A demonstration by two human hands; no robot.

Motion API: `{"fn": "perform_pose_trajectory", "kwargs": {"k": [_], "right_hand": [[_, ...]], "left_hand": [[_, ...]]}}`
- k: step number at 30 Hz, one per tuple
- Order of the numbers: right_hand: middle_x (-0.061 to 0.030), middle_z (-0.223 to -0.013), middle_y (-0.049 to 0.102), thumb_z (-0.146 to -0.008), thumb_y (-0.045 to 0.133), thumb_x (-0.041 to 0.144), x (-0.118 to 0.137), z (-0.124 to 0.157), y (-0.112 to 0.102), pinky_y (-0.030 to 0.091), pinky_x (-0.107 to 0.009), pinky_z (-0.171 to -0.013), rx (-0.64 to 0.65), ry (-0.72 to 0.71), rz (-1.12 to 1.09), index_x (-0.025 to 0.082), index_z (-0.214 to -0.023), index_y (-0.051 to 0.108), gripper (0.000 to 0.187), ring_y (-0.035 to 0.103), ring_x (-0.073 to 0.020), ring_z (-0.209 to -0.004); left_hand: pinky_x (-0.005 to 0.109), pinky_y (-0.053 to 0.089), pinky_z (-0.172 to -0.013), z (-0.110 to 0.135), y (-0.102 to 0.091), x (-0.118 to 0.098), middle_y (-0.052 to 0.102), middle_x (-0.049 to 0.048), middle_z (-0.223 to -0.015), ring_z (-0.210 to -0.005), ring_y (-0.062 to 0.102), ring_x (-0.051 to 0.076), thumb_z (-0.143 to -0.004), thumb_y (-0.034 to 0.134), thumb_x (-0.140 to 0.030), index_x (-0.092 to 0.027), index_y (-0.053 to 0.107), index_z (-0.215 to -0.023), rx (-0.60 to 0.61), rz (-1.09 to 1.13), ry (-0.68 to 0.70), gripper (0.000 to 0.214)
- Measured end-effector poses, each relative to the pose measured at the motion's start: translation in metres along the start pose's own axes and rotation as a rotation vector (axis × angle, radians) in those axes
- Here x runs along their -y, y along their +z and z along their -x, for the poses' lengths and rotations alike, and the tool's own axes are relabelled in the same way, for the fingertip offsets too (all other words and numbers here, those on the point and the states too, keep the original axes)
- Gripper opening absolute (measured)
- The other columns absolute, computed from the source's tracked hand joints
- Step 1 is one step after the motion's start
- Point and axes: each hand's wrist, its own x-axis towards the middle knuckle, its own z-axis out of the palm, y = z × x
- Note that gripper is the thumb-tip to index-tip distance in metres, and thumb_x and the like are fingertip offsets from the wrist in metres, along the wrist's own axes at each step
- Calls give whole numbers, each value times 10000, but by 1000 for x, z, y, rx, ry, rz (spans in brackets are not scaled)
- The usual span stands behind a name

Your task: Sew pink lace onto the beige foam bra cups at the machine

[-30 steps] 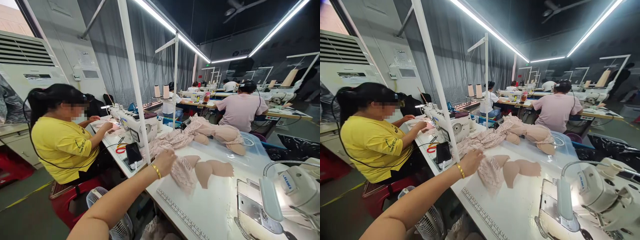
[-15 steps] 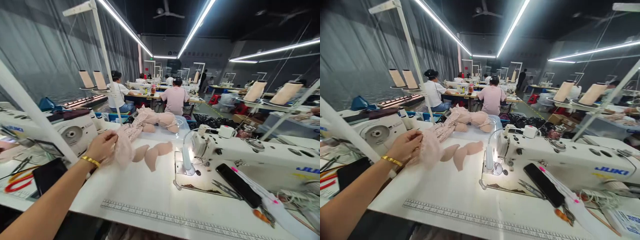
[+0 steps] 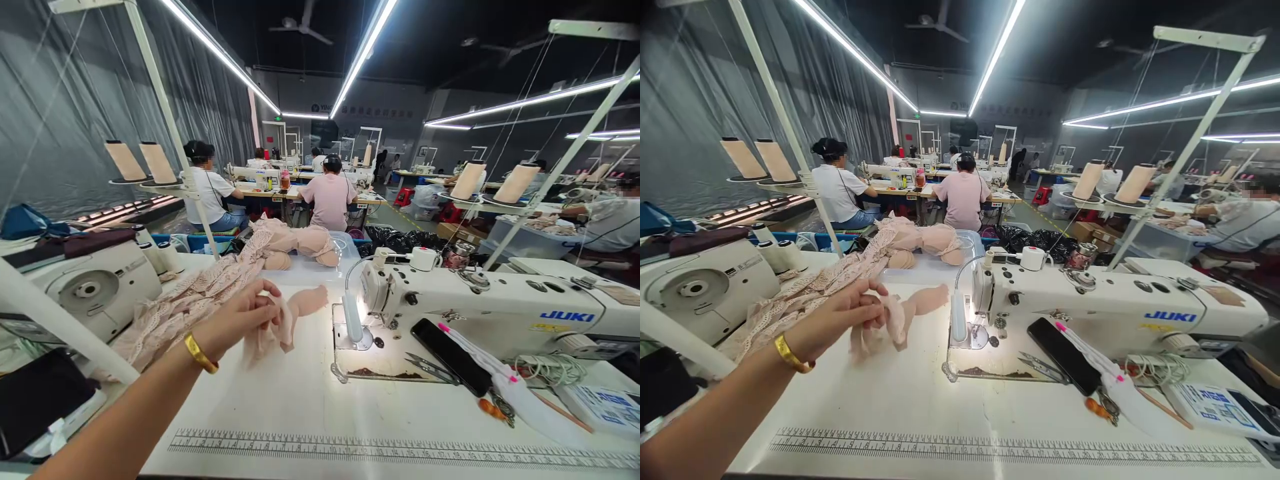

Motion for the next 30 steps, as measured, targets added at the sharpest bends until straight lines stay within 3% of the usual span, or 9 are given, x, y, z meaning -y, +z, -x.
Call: {"fn": "perform_pose_trajectory", "kwargs": {"k": [1, 3, 6, 9, 13, 16, 21, 25, 30], "right_hand": [[-94, -1388, 662, -1071, 628, 433, -17, 6, -10, 609, -444, -958, -49, 38, 53, 262, -1309, 676, 297, 686, -227, -1127], [-93, -1340, 679, -1055, 653, 442, -53, 20, -32, 609, -444, -929, -148, 130, 177, 239, -1303, 670, 321, 692, -227, -1087], [-157, -1060, 761, -1114, 422, 434, -105, 36, -59, 578, -448, -714, -337, 281, 415, 211, -1029, 744, 400, 703, -275, -871], [-160, -837, 758, -1096, 333, 482, -131, 39, -62, 525, -443, -569, -378, 284, 455, 238, -775, 676, 529, 690, -302, -695], [10, -640, 703, -1115, 377, 461, -103, 27, -37, 527, -251, -442, -278, 357, 75, 296, -902, 596, 347, 683, -182, -496], [30, -795, 767, -1113, 447, 460, -64, 13, -20, 594, -191, -568, -102, 277, -117, 314, -1190, 590, 218, 760, -156, -634], [-28, -997, 808, -1066, 589, 480, -39, -5, -15, 615, -236, -636, -205, 24, 161, 298, -1195, 604, 223, 797, -188, -752], [-42, -919, 779, -1098, 529, 450, -41, -10, -12, 586, -293, -667, -257, -82, 396, 260, -1130, 627, 216, 778, -210, -754], [-31, -851, 760, -1122, 508, 331, -30, -20, -1, 557, -338, -728, -261, -135, 501, 201, -1188, 669, 217, 748, -203, -730]], "left_hand": [[285, 491, -697, 3, 8, 8, 742, 24, -828, -702, 633, 162, -815, 780, -452, -194, 564, -1141, 86, 45, -21, 469], [331, 526, -792, 11, 25, 24, 779, 58, -939, -764, 668, 165, -838, 786, -417, -190, 568, -1180, 248, 122, -59, 465], [369, 538, -879, 18, 58, 50, 783, 77, -1033, -814, 706, 158, -811, 840, -340, -185, 549, -1295, 428, 211, -102, 586], [374, 558, -863, 16, 86, 71, 760, 62, -1034, -780, 726, 152, -752, 894, -273, -193, 533, -1396, 487, 291, -102, 743], [342, 557, -855, 11, 105, 78, 745, 88, -1179, -738, 744, 124, -727, 887, -138, -248, 480, -1536, 501, 305, -168, 913], [316, 551, -845, 11, 109, 74, 700, 136, -1324, -694, 745, 92, -736, 858, -82, -265, 429, -1588, 515, 289, -212, 972], [298, 554, -812, 14, 105, 75, 672, 146, -1374, -677, 752, 93, -719, 874, -90, -292, 400, -1608, 513, 323, -215, 1028], [295, 549, -810, 16, 101, 79, 677, 134, -1352, -685, 760, 103, -702, 905, -111, -301, 390, -1610, 513, 360, -217, 1062], [303, 557, -814, 16, 110, 79, 676, 121, -1330, -690, 757, 108, -685, 934, -143, -316, 323, -1646, 578, 346, -232, 1152]]}}
